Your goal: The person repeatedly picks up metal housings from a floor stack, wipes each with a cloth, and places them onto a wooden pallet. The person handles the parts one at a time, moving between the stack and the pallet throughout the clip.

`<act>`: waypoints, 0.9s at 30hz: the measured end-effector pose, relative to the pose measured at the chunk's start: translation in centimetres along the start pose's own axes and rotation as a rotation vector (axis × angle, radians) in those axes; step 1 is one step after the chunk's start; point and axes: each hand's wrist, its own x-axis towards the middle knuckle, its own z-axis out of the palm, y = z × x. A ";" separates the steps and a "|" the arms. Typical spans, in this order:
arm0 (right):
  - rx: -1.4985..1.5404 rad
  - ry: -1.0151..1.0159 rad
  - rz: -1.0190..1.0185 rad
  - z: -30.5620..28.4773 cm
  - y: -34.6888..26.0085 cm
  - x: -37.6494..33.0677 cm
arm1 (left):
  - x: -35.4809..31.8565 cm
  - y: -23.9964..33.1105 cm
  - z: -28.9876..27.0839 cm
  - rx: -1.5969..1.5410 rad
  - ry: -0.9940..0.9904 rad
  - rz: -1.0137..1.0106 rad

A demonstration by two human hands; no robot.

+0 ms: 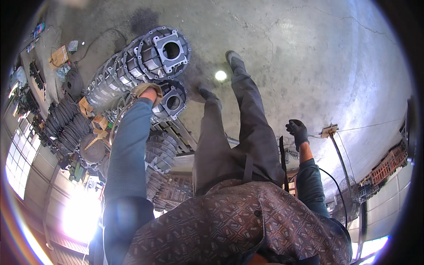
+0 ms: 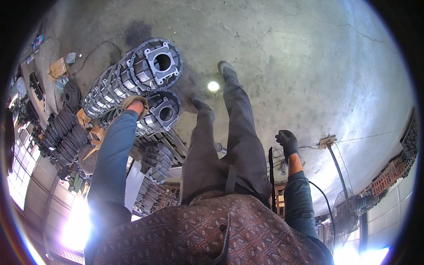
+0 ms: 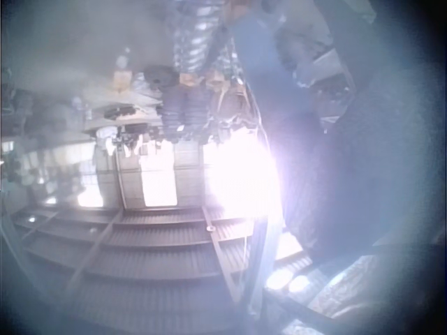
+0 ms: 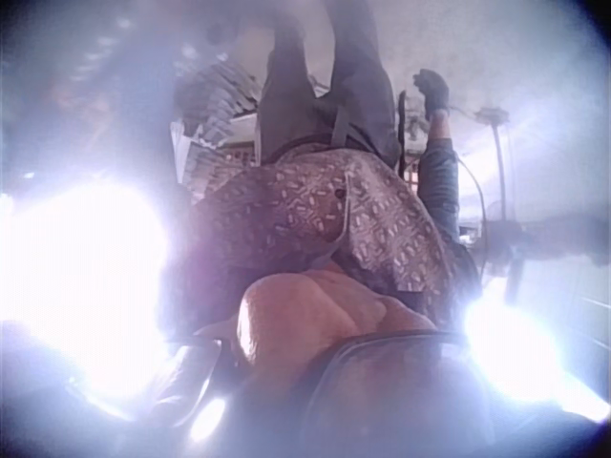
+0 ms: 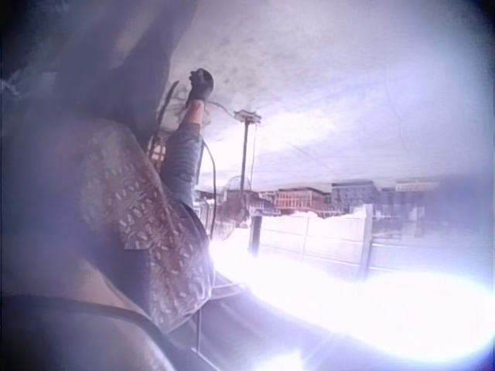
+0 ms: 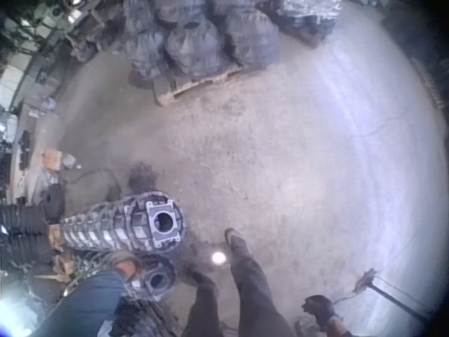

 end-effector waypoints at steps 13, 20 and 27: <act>-0.079 -0.026 -0.115 2.4 -4.7 0.2 | 4.8 -12.1 2.1 -0.510 0.355 -0.213; -0.161 0.030 -0.113 2.6 -4.2 -0.5 | 7.6 -16.8 1.3 -0.525 0.615 -0.005; -0.247 -0.124 -0.264 9.8 -6.1 -2.1 | 19.1 -23.1 17.4 -0.769 0.737 -0.137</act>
